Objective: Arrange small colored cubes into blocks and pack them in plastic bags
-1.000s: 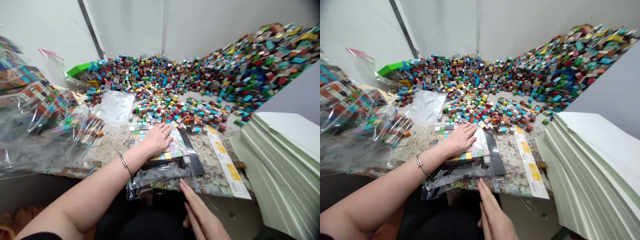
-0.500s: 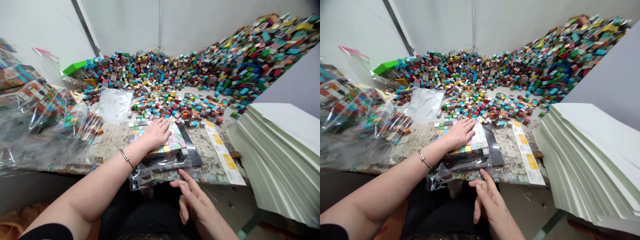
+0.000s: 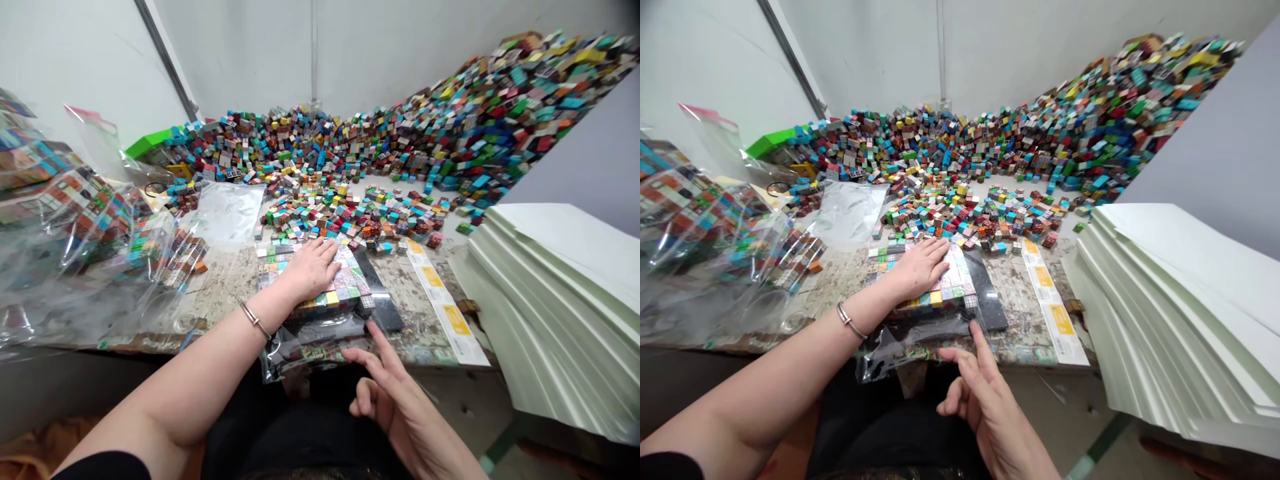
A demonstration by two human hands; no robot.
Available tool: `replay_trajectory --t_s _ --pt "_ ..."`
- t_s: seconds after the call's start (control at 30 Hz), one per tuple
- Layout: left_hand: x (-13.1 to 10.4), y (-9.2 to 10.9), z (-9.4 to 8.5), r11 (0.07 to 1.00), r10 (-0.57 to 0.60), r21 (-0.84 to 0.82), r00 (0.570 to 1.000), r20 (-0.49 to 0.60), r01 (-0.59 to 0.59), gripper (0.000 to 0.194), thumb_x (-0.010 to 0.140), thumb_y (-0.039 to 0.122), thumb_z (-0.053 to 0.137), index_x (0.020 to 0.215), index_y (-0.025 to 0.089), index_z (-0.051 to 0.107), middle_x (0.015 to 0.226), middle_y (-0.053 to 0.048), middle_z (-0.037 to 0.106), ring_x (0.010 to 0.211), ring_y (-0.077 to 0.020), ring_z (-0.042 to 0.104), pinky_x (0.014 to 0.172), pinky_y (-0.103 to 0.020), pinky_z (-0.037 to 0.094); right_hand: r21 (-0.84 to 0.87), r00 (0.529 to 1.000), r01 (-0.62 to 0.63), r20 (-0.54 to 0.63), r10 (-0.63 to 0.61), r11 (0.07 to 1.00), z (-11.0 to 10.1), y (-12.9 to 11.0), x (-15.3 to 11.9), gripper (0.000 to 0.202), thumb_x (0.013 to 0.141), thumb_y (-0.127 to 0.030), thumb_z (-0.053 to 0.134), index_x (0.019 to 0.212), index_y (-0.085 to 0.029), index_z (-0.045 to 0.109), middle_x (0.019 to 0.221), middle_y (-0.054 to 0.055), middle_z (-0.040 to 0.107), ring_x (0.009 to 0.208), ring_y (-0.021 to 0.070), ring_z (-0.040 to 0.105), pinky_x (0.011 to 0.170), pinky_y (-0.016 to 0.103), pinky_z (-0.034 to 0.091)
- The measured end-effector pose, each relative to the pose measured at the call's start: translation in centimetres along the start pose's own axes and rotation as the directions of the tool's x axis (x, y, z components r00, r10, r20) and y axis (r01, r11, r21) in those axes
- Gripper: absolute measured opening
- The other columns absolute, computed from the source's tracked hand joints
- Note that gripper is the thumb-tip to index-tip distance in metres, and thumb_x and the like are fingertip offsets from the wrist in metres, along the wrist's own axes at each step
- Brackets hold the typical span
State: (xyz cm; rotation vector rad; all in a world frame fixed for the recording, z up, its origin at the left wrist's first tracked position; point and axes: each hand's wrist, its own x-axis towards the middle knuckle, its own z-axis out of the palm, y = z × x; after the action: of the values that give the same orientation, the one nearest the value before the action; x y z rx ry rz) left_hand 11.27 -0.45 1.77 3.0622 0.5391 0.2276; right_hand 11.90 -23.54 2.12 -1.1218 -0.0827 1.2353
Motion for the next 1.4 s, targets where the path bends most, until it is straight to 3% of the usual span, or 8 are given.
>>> replay_trajectory --t_s 0.3,0.57,0.73,0.93,1.1,1.2,1.27,1.4 --pt "0.0 0.0 0.0 1.000 0.003 -0.004 1.000 0.007 -0.003 0.052 0.091 0.042 0.024 0.134 0.014 0.033 0.142 -0.006 0.032 0.132 -0.0204 0.023 0.108 -0.036 0.018 -0.071 1.000 0.016 -0.021 -0.018 0.997 -2.0 1.1 -1.0 0.070 0.082 -0.037 0.052 0.138 -0.037 0.008 0.113 0.007 0.055 0.049 0.0073 0.052 0.061 0.034 0.047" --pt "-0.1 0.1 -0.2 1.000 0.015 0.006 1.000 -0.004 -0.015 0.050 0.091 0.040 0.024 0.132 0.014 0.036 0.141 -0.006 0.035 0.131 -0.0207 0.025 0.107 -0.038 0.020 0.014 0.997 -0.026 0.069 0.025 1.000 -0.5 0.5 0.2 0.072 0.084 -0.033 0.053 0.137 -0.039 0.005 0.109 0.004 0.058 0.056 0.0078 0.053 0.070 0.035 0.048" --pt "-0.1 0.0 -0.1 1.000 0.010 0.018 1.000 -0.015 -0.010 0.051 0.091 0.041 0.024 0.132 0.015 0.036 0.141 -0.007 0.035 0.131 -0.0203 0.026 0.107 -0.038 0.021 0.074 0.991 -0.006 0.133 -0.004 0.997 -0.3 0.1 2.1 0.051 0.083 -0.032 0.055 0.128 -0.034 0.030 0.094 -0.002 0.057 0.057 0.0061 0.050 0.070 0.032 0.048" --pt "0.0 -0.1 0.1 1.000 0.016 0.024 1.000 -0.023 -0.016 0.050 0.091 0.041 0.024 0.132 0.015 0.035 0.140 -0.006 0.036 0.131 -0.0202 0.027 0.107 -0.037 0.022 0.105 0.988 0.026 0.147 -0.042 0.994 0.2 -0.1 3.5 0.017 0.083 -0.033 0.055 0.094 -0.021 0.058 0.074 -0.005 0.049 0.054 0.0032 0.042 0.060 0.021 0.044" --pt "-0.1 -0.1 0.0 1.000 0.021 0.020 0.999 -0.024 -0.020 0.050 0.091 0.041 0.023 0.133 0.015 0.035 0.140 -0.006 0.036 0.131 -0.0198 0.027 0.107 -0.037 0.022 -0.229 0.969 0.233 0.134 -0.206 0.945 -0.8 -0.3 2.5 0.023 0.085 -0.038 0.050 0.098 -0.024 0.063 0.099 0.003 0.056 0.064 0.0076 0.050 0.061 0.023 0.044" --pt "-0.1 -0.1 0.0 1.000 0.016 0.018 1.000 -0.021 -0.016 0.050 0.091 0.041 0.023 0.132 0.015 0.035 0.140 -0.006 0.036 0.131 -0.0199 0.027 0.107 -0.037 0.022 -0.519 0.918 0.388 0.145 -0.369 0.762 -1.7 0.3 2.0 0.037 0.082 -0.037 0.051 0.120 -0.033 0.053 0.141 0.003 0.031 0.075 0.0135 0.056 0.061 0.028 0.049" --pt "-0.1 -0.1 0.0 1.000 0.014 0.016 1.000 -0.017 -0.014 0.050 0.091 0.042 0.024 0.132 0.016 0.035 0.141 -0.005 0.035 0.130 -0.0200 0.027 0.107 -0.037 0.022 -0.622 0.897 0.407 0.136 -0.420 0.669 -2.3 0.7 1.8 0.048 0.083 -0.035 0.049 0.130 -0.037 0.040 0.147 -0.001 0.019 0.082 0.0175 0.058 0.062 0.031 0.051" --pt "0.0 0.0 -0.1 1.000 0.016 0.012 1.000 -0.014 -0.016 0.050 0.091 0.042 0.024 0.132 0.015 0.035 0.141 -0.005 0.035 0.131 -0.0203 0.026 0.107 -0.036 0.022 -0.713 0.904 0.353 0.092 -0.418 0.606 -2.7 1.2 1.7 0.056 0.086 -0.037 0.042 0.138 -0.032 0.024 0.147 0.002 0.019 0.085 0.0207 0.059 0.061 0.034 0.052"
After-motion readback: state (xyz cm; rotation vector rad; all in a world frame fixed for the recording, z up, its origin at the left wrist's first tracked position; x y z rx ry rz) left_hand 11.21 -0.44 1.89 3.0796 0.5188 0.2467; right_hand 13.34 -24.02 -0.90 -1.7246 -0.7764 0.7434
